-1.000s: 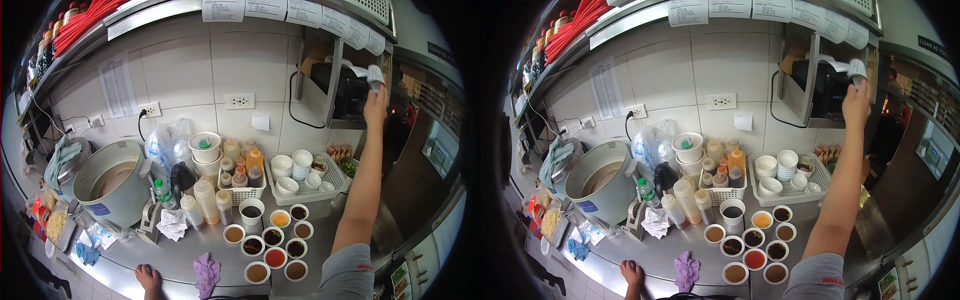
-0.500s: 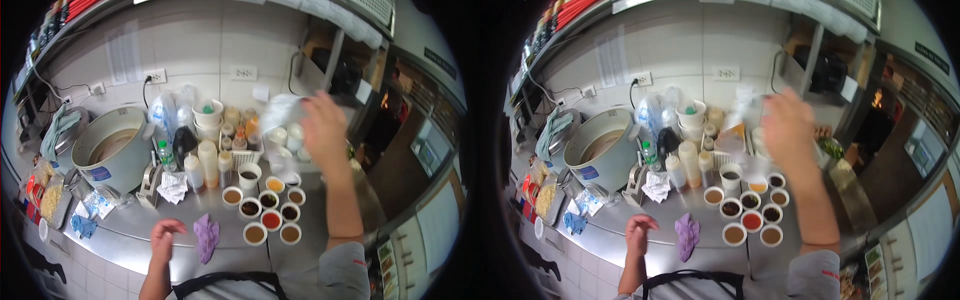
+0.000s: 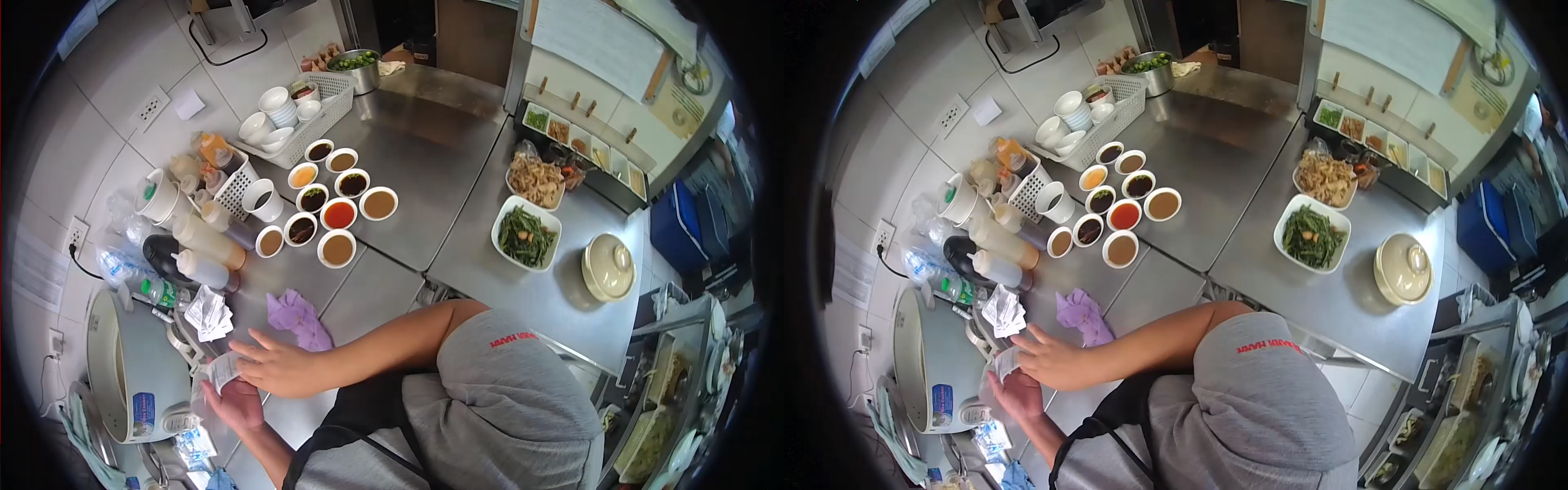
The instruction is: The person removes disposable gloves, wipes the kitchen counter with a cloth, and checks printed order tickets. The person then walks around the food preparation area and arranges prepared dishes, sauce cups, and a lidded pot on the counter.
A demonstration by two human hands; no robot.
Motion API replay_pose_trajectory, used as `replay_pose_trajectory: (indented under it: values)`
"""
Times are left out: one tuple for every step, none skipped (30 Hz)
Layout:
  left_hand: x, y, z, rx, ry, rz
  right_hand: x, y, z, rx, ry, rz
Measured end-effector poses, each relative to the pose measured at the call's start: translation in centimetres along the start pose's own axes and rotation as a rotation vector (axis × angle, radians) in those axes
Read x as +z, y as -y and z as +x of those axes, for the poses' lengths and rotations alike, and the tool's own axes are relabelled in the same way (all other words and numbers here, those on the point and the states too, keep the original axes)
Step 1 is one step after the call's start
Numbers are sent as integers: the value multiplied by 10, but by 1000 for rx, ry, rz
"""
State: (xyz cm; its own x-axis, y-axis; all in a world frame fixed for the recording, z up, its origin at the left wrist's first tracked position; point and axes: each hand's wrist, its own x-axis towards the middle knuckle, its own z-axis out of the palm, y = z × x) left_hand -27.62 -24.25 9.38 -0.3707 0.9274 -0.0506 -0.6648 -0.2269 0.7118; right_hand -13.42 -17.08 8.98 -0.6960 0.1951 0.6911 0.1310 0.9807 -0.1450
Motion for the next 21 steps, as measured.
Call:
replay_pose_trajectory:
  values:
    - [-10,-3,-2,2,7,34,8,10,-3,18,5,-14]
    - [-19,-4,-7,3,-31,7,17,21,-5,35,14,-27]
    - [-31,-8,-10,-25,-6,22,20,29,-5,46,25,-37]
    - [-46,-9,-13,-45,13,33,24,36,-5,67,70,-18]
    - [-60,-13,-19,-56,21,44,28,43,-5,79,118,8]
    - [-60,-15,-26,-65,-3,54,31,50,-4,78,165,45]
    - [-73,-17,-31,-80,-44,17,36,55,-5,88,166,16]
    - [-78,-21,-37,-80,-92,-21,42,58,-5,82,169,3]
    - [-76,-25,-40,-90,-133,-59,43,61,-2,83,197,0]
    - [-79,-29,-41,-77,-114,-50,44,62,-1,77,227,4]
    - [-77,-32,-42,-50,-157,-5,44,64,1,66,250,-3]
    - [-79,-33,-40,-33,-179,3,44,66,2,57,269,-16]
    - [-84,-38,-39,-33,-222,-27,46,68,3,23,291,-41]
    - [-78,-41,-37,27,-249,-52,47,70,5,0,310,-79]
    - [-87,-41,-33,39,-225,-51,44,73,11,-28,378,-12]
    - [-87,-44,-32,47,-250,-47,35,75,16,-46,447,39]
    - [-87,-45,-32,49,-266,-44,26,74,22,-57,514,81]
    - [-88,-45,-33,64,-295,-41,17,72,29,-124,602,160]
    - [-85,-43,-33,78,-322,-26,12,65,32,-118,566,261]
    - [-83,-44,-33,83,-346,-15,9,59,39,-102,535,361]
    - [-80,-44,-32,95,-335,-30,7,51,45,-81,500,455]
